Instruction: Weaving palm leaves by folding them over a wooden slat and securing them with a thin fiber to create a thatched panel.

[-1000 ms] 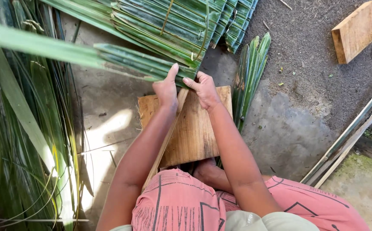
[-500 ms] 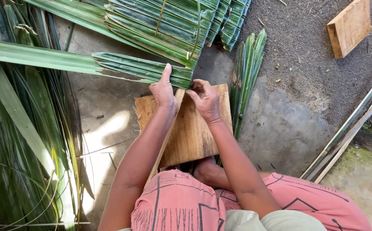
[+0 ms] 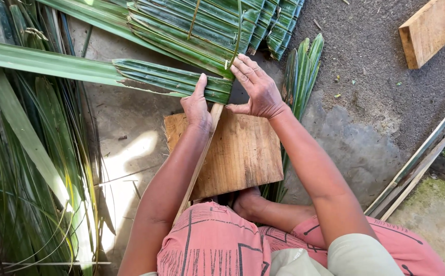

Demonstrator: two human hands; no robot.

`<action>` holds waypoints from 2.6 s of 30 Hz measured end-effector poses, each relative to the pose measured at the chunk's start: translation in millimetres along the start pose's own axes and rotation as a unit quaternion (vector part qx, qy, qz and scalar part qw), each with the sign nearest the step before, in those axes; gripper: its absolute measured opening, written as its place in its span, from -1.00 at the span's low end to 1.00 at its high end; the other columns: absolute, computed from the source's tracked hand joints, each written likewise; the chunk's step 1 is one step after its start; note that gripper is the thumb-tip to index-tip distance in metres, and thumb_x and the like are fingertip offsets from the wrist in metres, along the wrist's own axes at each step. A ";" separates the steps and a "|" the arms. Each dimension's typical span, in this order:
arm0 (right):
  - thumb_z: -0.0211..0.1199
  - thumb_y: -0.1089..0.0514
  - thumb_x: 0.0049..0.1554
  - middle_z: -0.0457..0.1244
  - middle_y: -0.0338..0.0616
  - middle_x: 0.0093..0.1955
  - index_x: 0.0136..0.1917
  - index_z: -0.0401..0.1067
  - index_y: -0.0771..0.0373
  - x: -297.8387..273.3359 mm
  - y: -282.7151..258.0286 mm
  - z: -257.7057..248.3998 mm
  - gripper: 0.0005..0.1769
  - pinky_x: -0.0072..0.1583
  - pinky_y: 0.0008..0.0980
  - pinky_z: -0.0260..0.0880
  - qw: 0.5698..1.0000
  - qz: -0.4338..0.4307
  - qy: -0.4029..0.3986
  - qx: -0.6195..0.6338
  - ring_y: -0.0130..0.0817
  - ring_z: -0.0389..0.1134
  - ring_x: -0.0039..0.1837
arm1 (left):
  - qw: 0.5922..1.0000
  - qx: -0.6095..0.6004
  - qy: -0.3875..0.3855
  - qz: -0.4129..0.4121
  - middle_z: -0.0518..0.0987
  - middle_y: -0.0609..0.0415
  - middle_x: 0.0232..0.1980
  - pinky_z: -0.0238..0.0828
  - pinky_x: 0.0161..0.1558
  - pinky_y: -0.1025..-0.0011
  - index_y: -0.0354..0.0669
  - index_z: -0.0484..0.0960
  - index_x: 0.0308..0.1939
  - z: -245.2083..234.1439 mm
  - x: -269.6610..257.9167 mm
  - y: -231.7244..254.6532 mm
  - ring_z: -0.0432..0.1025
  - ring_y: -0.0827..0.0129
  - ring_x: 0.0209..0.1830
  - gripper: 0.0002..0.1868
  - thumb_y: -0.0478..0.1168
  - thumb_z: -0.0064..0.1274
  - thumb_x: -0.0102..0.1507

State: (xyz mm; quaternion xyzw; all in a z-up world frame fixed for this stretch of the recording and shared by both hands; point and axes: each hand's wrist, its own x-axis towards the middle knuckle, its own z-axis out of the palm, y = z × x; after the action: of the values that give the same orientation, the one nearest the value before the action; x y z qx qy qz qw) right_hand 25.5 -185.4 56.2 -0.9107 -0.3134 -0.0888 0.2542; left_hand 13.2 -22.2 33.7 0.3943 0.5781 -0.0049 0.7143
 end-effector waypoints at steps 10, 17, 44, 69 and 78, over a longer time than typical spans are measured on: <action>0.37 -0.50 0.03 0.28 0.10 0.41 0.33 0.44 0.39 2.3 2.3 1.0 -0.02 0.45 -0.03 0.27 1.000 -0.017 0.010 0.004 0.12 0.28 0.45 | 0.999 -0.006 -0.030 0.014 0.57 -0.06 -0.28 0.51 -0.04 0.23 -0.36 0.61 -0.20 -0.7 6.5 0.3 0.52 0.32 -0.25 -0.41 -0.15 0.62 -0.12; 0.42 -0.50 0.02 0.27 0.09 0.37 0.33 0.43 0.36 21.2 -21.6 -27.0 -0.02 0.46 0.07 0.23 0.998 0.046 -0.017 0.050 0.13 0.25 0.44 | 0.999 -0.026 -0.013 0.027 0.58 -0.08 -0.28 0.50 -0.05 0.23 -0.34 0.56 -0.16 -0.9 11.1 -10.8 0.52 0.28 -0.24 -0.38 -0.14 0.61 -0.11; 0.06 0.11 0.29 0.12 -0.26 -0.35 -0.12 0.38 0.13 38.0 16.4 1.3 -0.84 -0.18 -0.49 0.31 0.938 -0.240 -0.032 -0.249 -0.39 0.24 -0.31 | 0.994 -0.046 -0.052 0.081 0.66 -0.05 -0.40 0.55 -0.32 0.33 -0.31 0.74 -0.34 -12.7 30.9 -32.2 0.57 0.38 -0.43 -0.65 -0.20 0.57 -0.04; 0.26 -0.08 0.29 0.23 -0.27 -0.55 -0.32 0.50 0.10 -35.8 -106.8 52.1 -0.61 -0.33 -0.61 0.27 0.708 0.589 0.082 0.381 -0.58 0.24 -0.43 | 0.997 -0.041 -0.032 0.057 0.65 -0.04 -0.34 0.54 -0.18 0.32 -0.34 0.71 -0.28 -6.2 -0.2 -2.1 0.55 0.42 -0.35 -0.60 -0.23 0.57 -0.07; 0.24 -0.01 0.30 0.07 -0.46 -0.49 -0.35 0.43 0.05 -6.1 -128.5 41.9 -0.62 -0.23 -0.66 0.11 0.687 0.600 0.192 0.362 -0.68 0.05 -0.33 | 0.997 0.003 -0.038 0.069 0.59 -0.02 -0.41 0.51 -0.21 0.37 -0.35 0.69 -0.35 -2.5 -15.4 9.4 0.47 0.45 -0.42 -0.57 -0.15 0.58 -0.07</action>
State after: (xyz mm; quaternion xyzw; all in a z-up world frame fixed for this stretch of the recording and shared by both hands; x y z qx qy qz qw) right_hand -58.4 -80.2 70.8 -0.7050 0.3474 0.0296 0.6175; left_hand 10.4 -21.2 51.7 0.4347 0.5222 0.0275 0.7332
